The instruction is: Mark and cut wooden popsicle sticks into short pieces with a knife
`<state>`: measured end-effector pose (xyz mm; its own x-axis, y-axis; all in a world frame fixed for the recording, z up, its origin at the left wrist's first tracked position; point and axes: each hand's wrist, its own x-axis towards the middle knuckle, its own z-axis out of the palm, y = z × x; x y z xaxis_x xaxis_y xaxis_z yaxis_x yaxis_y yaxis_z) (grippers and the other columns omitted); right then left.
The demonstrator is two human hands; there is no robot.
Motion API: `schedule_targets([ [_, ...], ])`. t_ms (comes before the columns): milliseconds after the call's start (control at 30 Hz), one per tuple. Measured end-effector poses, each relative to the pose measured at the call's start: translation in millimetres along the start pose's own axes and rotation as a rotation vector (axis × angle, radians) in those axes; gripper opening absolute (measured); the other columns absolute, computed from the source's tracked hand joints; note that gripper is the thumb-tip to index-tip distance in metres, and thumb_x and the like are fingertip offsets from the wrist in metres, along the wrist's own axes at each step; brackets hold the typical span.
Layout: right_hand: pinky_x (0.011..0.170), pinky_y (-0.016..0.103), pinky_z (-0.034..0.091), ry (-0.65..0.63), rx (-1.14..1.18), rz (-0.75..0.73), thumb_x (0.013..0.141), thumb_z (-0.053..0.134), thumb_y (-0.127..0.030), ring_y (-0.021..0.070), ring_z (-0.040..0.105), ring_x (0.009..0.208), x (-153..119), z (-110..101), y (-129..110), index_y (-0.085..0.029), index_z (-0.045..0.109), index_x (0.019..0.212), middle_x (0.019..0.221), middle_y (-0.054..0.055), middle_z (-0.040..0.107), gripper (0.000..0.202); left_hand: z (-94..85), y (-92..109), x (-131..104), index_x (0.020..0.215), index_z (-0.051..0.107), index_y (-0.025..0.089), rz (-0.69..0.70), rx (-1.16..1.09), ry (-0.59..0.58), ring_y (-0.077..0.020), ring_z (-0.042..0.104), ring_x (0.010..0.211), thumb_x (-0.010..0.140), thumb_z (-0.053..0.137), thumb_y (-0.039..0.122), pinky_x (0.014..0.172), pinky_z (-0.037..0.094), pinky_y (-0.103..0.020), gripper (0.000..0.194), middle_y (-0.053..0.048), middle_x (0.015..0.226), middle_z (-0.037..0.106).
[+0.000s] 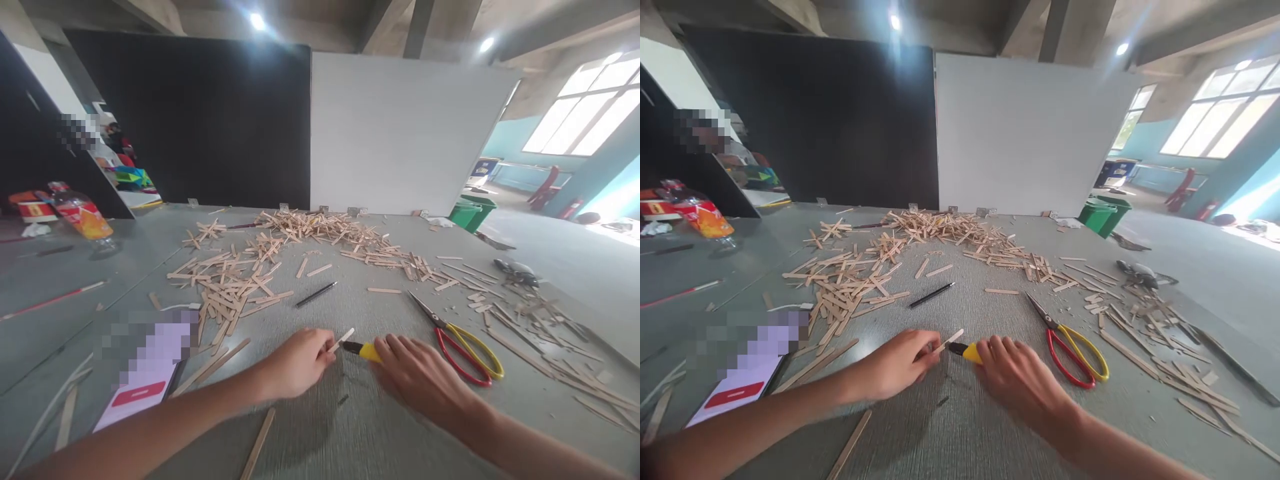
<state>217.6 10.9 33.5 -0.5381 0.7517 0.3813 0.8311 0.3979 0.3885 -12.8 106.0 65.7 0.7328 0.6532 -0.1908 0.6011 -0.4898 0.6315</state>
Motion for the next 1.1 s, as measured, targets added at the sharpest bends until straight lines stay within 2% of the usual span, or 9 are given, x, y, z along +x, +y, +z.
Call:
schedule_targets([
  [100,0.06,0.034,0.054,0.186,0.174,0.195,0.107,0.039,-0.024,0.0232,0.067,0.072,-14,7,-10,-0.011,0.055,0.117,0.086,0.01,0.067,0.023,-7.9,12,-6,0.085,0.052,0.022,0.0,-0.017,0.091,-0.013,0.05,0.057,0.103,0.044,0.031,0.057,0.031,-0.026,0.022,0.004,0.064,0.059],
  [233,0.05,0.028,0.051,0.292,0.317,0.276,0.108,0.043,-0.022,0.0177,0.062,0.06,-23,1,-16,-0.015,0.054,0.118,0.085,0.007,0.068,0.017,-24.5,33,-20,0.105,0.06,0.023,0.013,-0.026,0.169,-0.0127,0.047,0.062,0.105,0.047,0.036,0.059,0.033,-0.026,0.019,0.005,0.074,0.061],
  [333,0.05,0.028,0.054,0.332,0.414,0.27,0.108,0.046,-0.023,0.0178,0.067,0.061,-30,3,-16,-0.013,0.053,0.125,0.092,0.01,0.074,0.021,-32.0,46,-29,0.099,0.065,0.023,0.065,-0.019,0.163,-0.012,0.043,0.058,0.106,0.046,0.039,0.056,0.031,-0.026,0.026,0.005,0.068,0.056],
  [433,0.053,0.029,0.058,0.374,0.472,0.252,0.107,0.048,-0.022,0.0202,0.074,0.068,-36,10,-18,-0.007,0.047,0.141,0.095,0.013,0.077,0.037,-31.3,51,-33,0.089,0.066,0.02,0.172,0.023,0.199,-0.0126,0.048,0.061,0.107,0.041,0.033,0.059,0.035,-0.027,0.034,0.002,0.069,0.06],
  [533,0.051,0.028,0.059,0.402,0.494,0.232,0.105,0.051,-0.018,0.0215,0.076,0.074,-39,12,-19,-0.007,0.037,0.155,0.1,0.014,0.078,0.052,-27.4,49,-33,0.096,0.07,0.019,0.252,0.083,0.272,-0.014,0.055,0.065,0.106,0.039,0.025,0.062,0.04,-0.027,0.033,-0.001,0.076,0.066],
  [633,0.049,0.028,0.057,0.419,0.514,0.222,0.104,0.051,-0.013,0.0201,0.075,0.068,-40,11,-19,-0.01,0.031,0.162,0.096,0.012,0.077,0.062,-25.7,46,-32,0.107,0.071,0.019,0.307,0.126,0.307,-0.0149,0.06,0.069,0.105,0.038,0.019,0.066,0.045,-0.028,0.033,-0.003,0.083,0.07],
  [800,0.05,0.028,0.056,0.44,0.513,0.223,0.101,0.055,-0.01,0.0193,0.073,0.067,-43,11,-17,-0.012,0.031,0.163,0.093,0.01,0.076,0.068,-26.3,44,-32,0.106,0.07,0.019,0.341,0.162,0.317,-0.0148,0.061,0.068,0.105,0.038,0.019,0.066,0.047,-0.028,0.033,-0.003,0.081,0.07],
  [967,0.046,0.028,0.052,0.403,0.522,0.227,0.102,0.053,-0.01,0.0179,0.068,0.062,-43,12,-19,-0.011,0.029,0.164,0.091,0.011,0.075,0.066,-22.5,45,-35,0.091,0.066,0.019,0.284,0.196,0.311,-0.0127,0.052,0.06,0.107,0.036,0.025,0.06,0.04,-0.028,0.035,0.001,0.071,0.063],
  [1100,0.052,0.026,0.056,0.396,0.604,0.3,0.103,0.052,-0.014,0.0175,0.071,0.067,-37,-6,-20,-0.015,0.038,0.159,0.103,0.013,0.077,0.058,-22.8,50,-36,0.083,0.062,0.02,0.207,0.038,0.331,-0.0113,0.038,0.054,0.108,0.038,0.04,0.054,0.031,-0.028,0.04,0.006,0.061,0.048],
])
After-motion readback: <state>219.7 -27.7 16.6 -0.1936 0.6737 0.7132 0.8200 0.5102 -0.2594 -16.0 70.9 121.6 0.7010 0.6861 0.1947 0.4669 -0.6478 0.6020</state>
